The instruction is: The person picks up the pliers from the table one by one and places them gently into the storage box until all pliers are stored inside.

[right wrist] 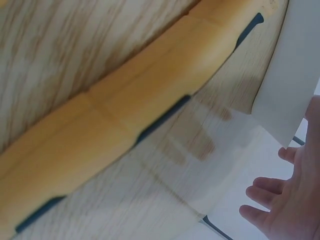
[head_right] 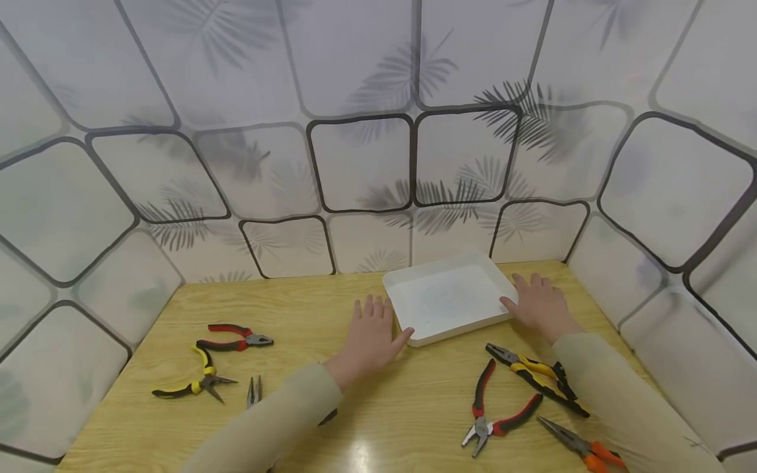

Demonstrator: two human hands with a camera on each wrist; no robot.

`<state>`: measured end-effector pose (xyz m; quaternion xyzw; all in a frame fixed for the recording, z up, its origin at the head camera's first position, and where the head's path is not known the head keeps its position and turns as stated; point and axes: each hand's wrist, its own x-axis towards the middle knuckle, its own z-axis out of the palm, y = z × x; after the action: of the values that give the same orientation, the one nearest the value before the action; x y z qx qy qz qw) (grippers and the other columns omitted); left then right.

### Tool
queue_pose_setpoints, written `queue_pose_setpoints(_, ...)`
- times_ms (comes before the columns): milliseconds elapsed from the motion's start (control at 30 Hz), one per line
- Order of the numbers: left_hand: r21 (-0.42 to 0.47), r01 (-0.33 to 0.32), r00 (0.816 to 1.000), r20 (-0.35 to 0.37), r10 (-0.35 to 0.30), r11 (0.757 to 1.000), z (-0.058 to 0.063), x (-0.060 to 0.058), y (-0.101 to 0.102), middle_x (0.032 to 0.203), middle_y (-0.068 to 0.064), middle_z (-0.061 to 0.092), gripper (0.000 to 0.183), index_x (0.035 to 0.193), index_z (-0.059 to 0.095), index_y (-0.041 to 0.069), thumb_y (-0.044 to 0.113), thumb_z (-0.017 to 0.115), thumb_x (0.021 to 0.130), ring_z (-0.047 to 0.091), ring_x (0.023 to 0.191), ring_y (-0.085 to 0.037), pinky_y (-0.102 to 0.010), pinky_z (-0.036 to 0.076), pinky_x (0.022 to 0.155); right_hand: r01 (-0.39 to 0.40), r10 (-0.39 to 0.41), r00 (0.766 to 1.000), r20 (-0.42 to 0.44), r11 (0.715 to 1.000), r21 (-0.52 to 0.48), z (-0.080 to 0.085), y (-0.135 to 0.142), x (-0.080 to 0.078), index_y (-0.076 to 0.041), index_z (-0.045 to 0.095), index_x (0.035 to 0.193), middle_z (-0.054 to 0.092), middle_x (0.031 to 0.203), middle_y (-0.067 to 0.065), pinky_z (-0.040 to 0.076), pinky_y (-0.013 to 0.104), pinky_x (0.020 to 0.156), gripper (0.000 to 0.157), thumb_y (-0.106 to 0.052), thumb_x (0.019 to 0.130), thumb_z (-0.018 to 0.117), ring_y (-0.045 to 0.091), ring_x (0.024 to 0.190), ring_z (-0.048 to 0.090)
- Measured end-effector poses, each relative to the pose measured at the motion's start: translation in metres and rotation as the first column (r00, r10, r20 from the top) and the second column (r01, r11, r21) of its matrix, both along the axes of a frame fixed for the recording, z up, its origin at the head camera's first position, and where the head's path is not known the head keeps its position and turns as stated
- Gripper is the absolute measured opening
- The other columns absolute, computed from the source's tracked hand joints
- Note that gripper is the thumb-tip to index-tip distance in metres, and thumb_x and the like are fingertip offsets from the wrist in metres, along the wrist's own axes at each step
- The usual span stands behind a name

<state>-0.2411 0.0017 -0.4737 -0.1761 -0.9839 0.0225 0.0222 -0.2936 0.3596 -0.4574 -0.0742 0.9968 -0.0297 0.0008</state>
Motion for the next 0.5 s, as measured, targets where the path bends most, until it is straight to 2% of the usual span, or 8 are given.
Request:
queue_pose_setpoints(233,-0.049,-0.027,1.0,-0.007,0.027,0.998,-0.0006,-0.002,0.0059,0.167,-0.019,0.042,0.087,0.162,0.038,0.0,0.067,0.028,0.108,0.036,0.158,-0.038,-0.057,0.028,0.129,-0.021,0.021,1.0,-0.003,1.0,0.003,0.0014,-0.003,0.0019,0.005,0.042,0.154,0.042,0.142,0.051,0.047,0.076,0.094,0.066,-0.04,0.107,0.052,0.07,0.13,0.045)
queue_pose_setpoints(500,-0.062,-0.039,0.999,-0.007,0.038,0.997,0.0034,-0.0022,0.007,0.167,-0.019,0.042,0.086,0.162,0.038,0.0,0.067,0.031,0.108,0.036,0.158,-0.038,-0.056,0.027,0.129,-0.04,0.04,0.999,-0.007,0.999,0.015,0.0036,-0.0023,0.0013,0.005,0.044,0.154,0.044,0.142,0.047,0.046,0.076,0.096,0.066,-0.038,0.105,0.055,0.067,0.129,0.046)
